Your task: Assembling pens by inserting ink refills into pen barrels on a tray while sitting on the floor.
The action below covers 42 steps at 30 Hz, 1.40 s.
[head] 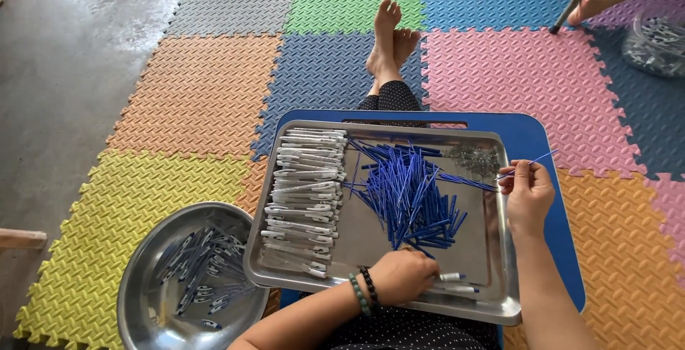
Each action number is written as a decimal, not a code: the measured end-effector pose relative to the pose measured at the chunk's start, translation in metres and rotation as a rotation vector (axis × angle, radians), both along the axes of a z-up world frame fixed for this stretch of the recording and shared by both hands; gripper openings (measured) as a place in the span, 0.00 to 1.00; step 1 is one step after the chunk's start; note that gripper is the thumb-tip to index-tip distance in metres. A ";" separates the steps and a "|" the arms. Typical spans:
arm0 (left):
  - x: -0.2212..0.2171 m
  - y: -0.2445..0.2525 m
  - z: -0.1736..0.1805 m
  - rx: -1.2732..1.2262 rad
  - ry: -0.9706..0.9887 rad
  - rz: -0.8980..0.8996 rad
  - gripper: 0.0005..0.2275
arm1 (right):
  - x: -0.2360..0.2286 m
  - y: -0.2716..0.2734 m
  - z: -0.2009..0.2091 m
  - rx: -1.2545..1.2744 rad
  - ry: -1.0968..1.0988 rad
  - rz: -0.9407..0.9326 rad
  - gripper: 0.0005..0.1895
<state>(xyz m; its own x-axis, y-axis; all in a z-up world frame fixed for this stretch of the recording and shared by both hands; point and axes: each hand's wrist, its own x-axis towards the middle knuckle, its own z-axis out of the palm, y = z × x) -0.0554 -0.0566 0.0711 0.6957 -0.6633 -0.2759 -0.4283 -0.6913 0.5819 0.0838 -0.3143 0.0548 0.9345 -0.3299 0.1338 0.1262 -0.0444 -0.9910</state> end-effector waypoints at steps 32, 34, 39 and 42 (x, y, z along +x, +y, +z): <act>0.058 0.070 -0.060 -1.355 0.580 0.754 0.30 | -0.065 0.121 -0.005 0.073 -0.042 0.499 0.07; 0.057 0.069 -0.056 -1.344 0.564 0.760 0.30 | -0.067 0.122 -0.004 0.066 -0.033 0.492 0.07; 0.057 0.067 -0.058 -1.326 0.529 0.767 0.30 | -0.071 0.127 0.002 0.028 -0.010 0.457 0.07; 0.057 0.067 -0.059 -1.325 0.523 0.774 0.31 | -0.072 0.128 0.003 -0.015 -0.016 0.423 0.08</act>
